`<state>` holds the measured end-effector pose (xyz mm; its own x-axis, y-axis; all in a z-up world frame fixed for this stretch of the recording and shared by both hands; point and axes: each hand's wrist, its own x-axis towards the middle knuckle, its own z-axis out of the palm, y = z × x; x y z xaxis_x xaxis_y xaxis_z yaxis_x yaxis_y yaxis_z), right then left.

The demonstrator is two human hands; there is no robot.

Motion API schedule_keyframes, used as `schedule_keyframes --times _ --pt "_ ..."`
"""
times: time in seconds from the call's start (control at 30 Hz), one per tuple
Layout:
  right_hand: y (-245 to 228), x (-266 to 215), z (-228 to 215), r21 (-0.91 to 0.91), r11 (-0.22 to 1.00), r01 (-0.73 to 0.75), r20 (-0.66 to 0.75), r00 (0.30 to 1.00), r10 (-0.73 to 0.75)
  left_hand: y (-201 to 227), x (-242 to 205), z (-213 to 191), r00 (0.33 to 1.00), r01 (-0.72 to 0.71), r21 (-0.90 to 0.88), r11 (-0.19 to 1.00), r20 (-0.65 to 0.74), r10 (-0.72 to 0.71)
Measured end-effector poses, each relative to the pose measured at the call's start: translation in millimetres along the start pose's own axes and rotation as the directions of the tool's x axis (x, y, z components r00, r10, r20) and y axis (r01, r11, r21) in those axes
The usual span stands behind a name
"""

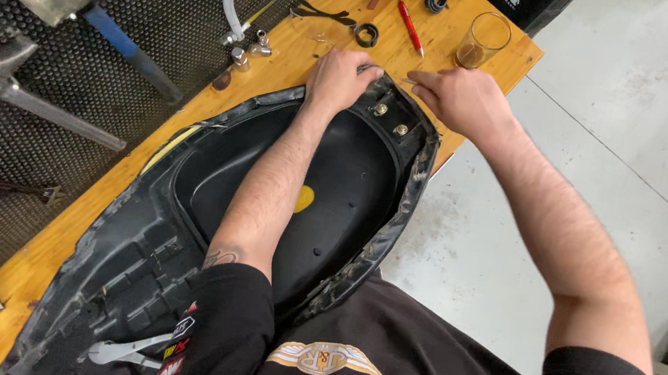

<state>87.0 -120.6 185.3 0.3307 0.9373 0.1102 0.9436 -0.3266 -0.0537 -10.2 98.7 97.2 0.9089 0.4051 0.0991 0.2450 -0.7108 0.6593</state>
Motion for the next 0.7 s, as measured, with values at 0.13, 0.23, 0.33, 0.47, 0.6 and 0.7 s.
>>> schedule_keyframes --times 0.13,0.23,0.33,0.47,0.6,0.7 --pt "14.2 6.9 24.0 -0.182 0.981 0.069 0.067 0.996 -0.057 4.5 4.4 2.0 0.999 0.039 0.028 0.999 -0.023 -0.039" --pt "19.7 31.4 33.4 -0.317 0.927 0.199 0.233 0.964 -0.127 13.0 10.9 3.6 0.984 0.177 0.065 0.982 -0.005 -0.177" --pt "24.2 46.0 27.7 -0.482 0.814 0.323 0.235 0.943 -0.236 24.4 8.5 -0.9 0.970 0.238 0.048 0.970 0.029 -0.240" --pt "35.6 57.2 31.7 -0.522 0.754 0.398 0.297 0.914 -0.276 23.1 6.7 8.9 0.982 0.189 0.083 0.978 -0.012 -0.189" --pt "25.8 53.7 20.7 -0.560 0.673 0.483 0.355 0.874 -0.331 23.5 5.2 16.9 0.986 0.167 0.109 0.980 -0.035 -0.164" --pt "16.3 43.2 19.3 -0.560 0.640 0.527 0.378 0.849 -0.368 26.3 5.0 12.7 0.984 0.178 0.097 0.979 -0.013 -0.178"
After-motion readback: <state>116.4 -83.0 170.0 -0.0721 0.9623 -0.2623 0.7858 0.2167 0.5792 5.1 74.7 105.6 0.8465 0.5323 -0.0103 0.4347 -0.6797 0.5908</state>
